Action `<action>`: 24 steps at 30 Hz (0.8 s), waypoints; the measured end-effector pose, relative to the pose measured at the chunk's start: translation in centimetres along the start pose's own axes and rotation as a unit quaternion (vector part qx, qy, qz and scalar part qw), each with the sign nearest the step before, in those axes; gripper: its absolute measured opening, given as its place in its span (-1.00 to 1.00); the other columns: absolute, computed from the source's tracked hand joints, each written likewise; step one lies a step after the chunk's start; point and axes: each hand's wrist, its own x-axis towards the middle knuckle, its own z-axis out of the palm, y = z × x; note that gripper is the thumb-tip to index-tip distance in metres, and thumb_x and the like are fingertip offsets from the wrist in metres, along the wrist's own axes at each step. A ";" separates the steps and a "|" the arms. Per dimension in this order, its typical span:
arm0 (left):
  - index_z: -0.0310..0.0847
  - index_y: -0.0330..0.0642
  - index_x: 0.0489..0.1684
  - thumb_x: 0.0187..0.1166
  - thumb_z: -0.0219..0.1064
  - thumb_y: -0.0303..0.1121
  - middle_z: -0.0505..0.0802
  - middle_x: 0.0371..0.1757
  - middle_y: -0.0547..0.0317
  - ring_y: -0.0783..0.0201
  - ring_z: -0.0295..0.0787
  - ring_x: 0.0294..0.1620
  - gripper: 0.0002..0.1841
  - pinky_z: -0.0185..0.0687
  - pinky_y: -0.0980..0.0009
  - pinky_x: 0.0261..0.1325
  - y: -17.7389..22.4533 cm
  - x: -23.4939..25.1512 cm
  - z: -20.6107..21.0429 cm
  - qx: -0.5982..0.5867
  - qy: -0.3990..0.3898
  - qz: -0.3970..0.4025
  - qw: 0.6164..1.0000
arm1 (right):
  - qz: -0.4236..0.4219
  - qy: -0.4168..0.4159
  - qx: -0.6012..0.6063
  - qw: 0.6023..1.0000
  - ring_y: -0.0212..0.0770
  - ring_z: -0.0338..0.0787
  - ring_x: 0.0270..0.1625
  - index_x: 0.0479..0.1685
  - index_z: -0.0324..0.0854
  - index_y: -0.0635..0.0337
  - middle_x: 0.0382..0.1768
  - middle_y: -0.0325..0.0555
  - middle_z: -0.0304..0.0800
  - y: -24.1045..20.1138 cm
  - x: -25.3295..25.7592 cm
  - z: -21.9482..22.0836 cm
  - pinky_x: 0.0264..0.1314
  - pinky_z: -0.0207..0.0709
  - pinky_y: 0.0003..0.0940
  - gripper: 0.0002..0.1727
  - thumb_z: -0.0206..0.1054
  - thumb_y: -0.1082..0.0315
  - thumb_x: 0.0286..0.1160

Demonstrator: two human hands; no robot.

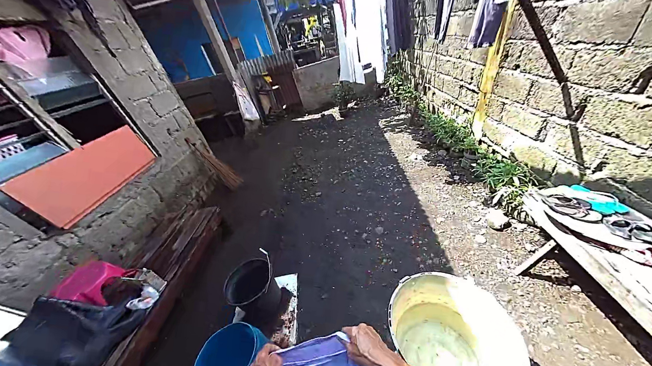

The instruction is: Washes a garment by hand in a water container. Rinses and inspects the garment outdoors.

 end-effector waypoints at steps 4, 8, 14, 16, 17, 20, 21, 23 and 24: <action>0.74 -0.37 0.16 0.70 0.01 -0.44 0.79 0.17 -0.42 -0.36 0.70 0.31 -0.64 0.48 -0.31 0.42 1.8 3.8 -4.0 0.031 0.060 0.027 0.997 | 0.004 -0.011 -0.038 0.999 0.23 0.77 0.28 0.09 0.75 0.08 0.07 0.17 0.84 -2.1 3.5 -4.5 0.19 0.56 0.36 -0.42 -0.07 -0.16 0.76; 0.79 -0.21 0.14 0.74 0.00 -0.27 0.81 0.22 -0.31 -0.43 0.59 0.40 -0.60 0.48 -0.41 0.28 6.0 7.7 -7.0 0.151 0.063 0.017 0.986 | -0.064 0.116 0.060 0.989 0.12 0.77 0.23 0.09 0.78 0.16 -0.04 0.13 0.86 -2.0 6.9 -7.8 0.31 0.56 0.11 -0.50 0.00 0.02 0.76; 0.77 -0.36 -0.04 0.56 -0.05 -0.52 0.89 -0.11 -0.23 -0.19 0.84 0.03 -0.62 0.61 -0.27 0.16 13.4 17.3 -8.9 -0.037 0.094 0.182 0.978 | -0.165 0.275 0.133 0.938 -0.02 0.82 -0.28 -0.18 0.74 0.28 -0.41 0.07 0.79 -0.6 14.9 -15.9 -0.15 0.62 0.01 -0.62 0.12 0.17 0.71; 0.77 -0.32 -0.21 0.49 -0.05 -0.49 0.87 -0.27 -0.04 0.06 0.83 -0.12 -0.64 0.64 -0.05 0.03 16.3 21.9 -8.3 -0.080 0.093 0.245 0.962 | -0.179 0.274 0.126 0.936 -0.08 0.79 -0.33 -0.19 0.76 0.27 -0.44 0.04 0.78 0.5 17.4 -20.7 -0.19 0.60 -0.05 -0.62 0.21 0.11 0.66; 0.76 -0.29 -0.24 0.49 -0.04 -0.47 0.85 -0.31 0.05 0.18 0.81 -0.16 -0.66 0.64 0.07 -0.01 17.4 24.5 -8.0 -0.099 0.077 0.272 0.954 | -0.185 0.253 0.124 0.942 -0.11 0.80 -0.29 -0.17 0.76 0.26 -0.40 0.03 0.81 1.2 18.5 -23.2 -0.13 0.62 -0.05 -0.61 0.27 0.06 0.62; 0.75 -0.26 -0.23 0.47 0.04 -0.41 0.83 -0.29 0.15 0.35 0.77 -0.17 -0.70 0.67 0.26 0.01 20.1 32.3 -6.0 -0.140 -0.032 0.352 0.925 | -0.204 0.120 0.156 0.959 -0.27 0.76 -0.17 0.00 0.72 0.25 -0.24 -0.04 0.81 3.5 20.6 -30.8 -0.01 0.62 -0.20 -0.50 0.47 -0.07 0.45; 0.75 -0.26 -0.20 0.51 0.07 -0.36 0.82 -0.27 0.18 0.39 0.75 -0.17 -0.71 0.66 0.30 0.01 20.7 34.4 -5.6 -0.156 -0.092 0.362 0.914 | -0.194 0.070 0.178 0.962 -0.33 0.76 -0.14 0.06 0.69 0.23 -0.19 -0.09 0.81 4.1 21.0 -32.6 0.03 0.64 -0.26 -0.46 0.54 -0.06 0.35; 0.73 -0.20 -0.12 0.57 0.19 -0.18 0.81 -0.26 0.26 0.45 0.74 -0.20 -0.71 0.69 0.39 -0.04 22.5 38.5 -5.7 -0.215 -0.233 0.358 0.878 | -0.185 0.052 0.219 0.957 -0.48 0.75 -0.22 0.00 0.72 0.18 -0.27 -0.24 0.83 5.5 22.2 -35.7 -0.08 0.66 -0.41 -0.52 0.53 -0.03 0.33; 0.73 -0.18 -0.06 0.59 0.26 -0.10 0.84 -0.21 0.27 0.44 0.77 -0.18 -0.68 0.73 0.39 -0.02 23.7 40.8 -5.8 -0.261 -0.314 0.351 0.842 | -0.209 0.074 0.230 0.948 -0.57 0.72 -0.28 -0.06 0.74 0.16 -0.33 -0.34 0.81 6.7 23.1 -37.1 -0.15 0.61 -0.52 -0.61 0.42 -0.02 0.50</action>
